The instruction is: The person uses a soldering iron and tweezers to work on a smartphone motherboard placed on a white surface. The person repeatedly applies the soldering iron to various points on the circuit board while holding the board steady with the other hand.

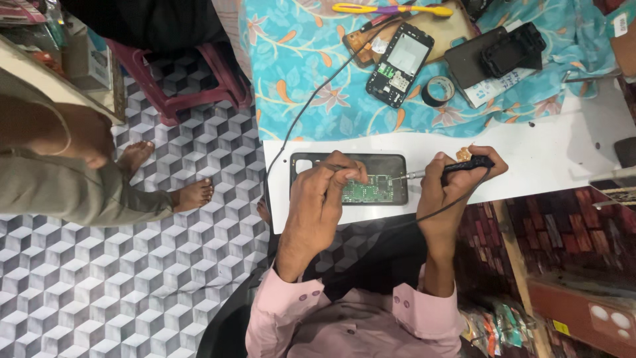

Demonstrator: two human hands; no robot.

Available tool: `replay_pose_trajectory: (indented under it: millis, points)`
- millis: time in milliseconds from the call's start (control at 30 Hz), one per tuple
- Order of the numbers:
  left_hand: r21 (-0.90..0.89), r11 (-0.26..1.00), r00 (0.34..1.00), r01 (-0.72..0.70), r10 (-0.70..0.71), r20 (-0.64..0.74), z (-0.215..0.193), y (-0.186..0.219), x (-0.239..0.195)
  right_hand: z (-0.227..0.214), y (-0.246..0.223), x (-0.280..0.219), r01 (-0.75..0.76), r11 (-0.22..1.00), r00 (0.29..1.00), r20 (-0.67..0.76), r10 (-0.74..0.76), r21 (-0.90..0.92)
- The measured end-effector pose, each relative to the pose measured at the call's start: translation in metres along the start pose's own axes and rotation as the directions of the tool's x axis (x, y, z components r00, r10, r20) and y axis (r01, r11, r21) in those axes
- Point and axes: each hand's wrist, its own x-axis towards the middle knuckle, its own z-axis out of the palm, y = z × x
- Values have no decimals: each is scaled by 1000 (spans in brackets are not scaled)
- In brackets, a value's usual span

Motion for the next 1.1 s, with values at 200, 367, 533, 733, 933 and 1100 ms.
replay_pose_trajectory:
  millis: [200,367,533,733,933,1100]
  points:
    - [-14,1000,1000,-7,7,5,0,0,1,5,20,-8,153,988,986,-68,-154,-21]
    - [-19,999,999,-35,35,6,0,-2,0,4,12,-6,119,993,993,-26,-119,-13]
    - [-34,998,998,-61,62,4,0,-2,-1,6,-1,-5,-102,987,993,-38,108,123]
    - [-28,996,996,-87,87,1,0,-3,-1,4,15,-7,127,991,992,-32,-126,39]
    - [-4,999,999,-37,37,3,-1,-3,-1,4,24,-9,123,992,992,-26,-122,33]
    - [-15,998,998,-64,64,2,-3,-1,1,5,21,-8,102,994,994,-34,-101,40]
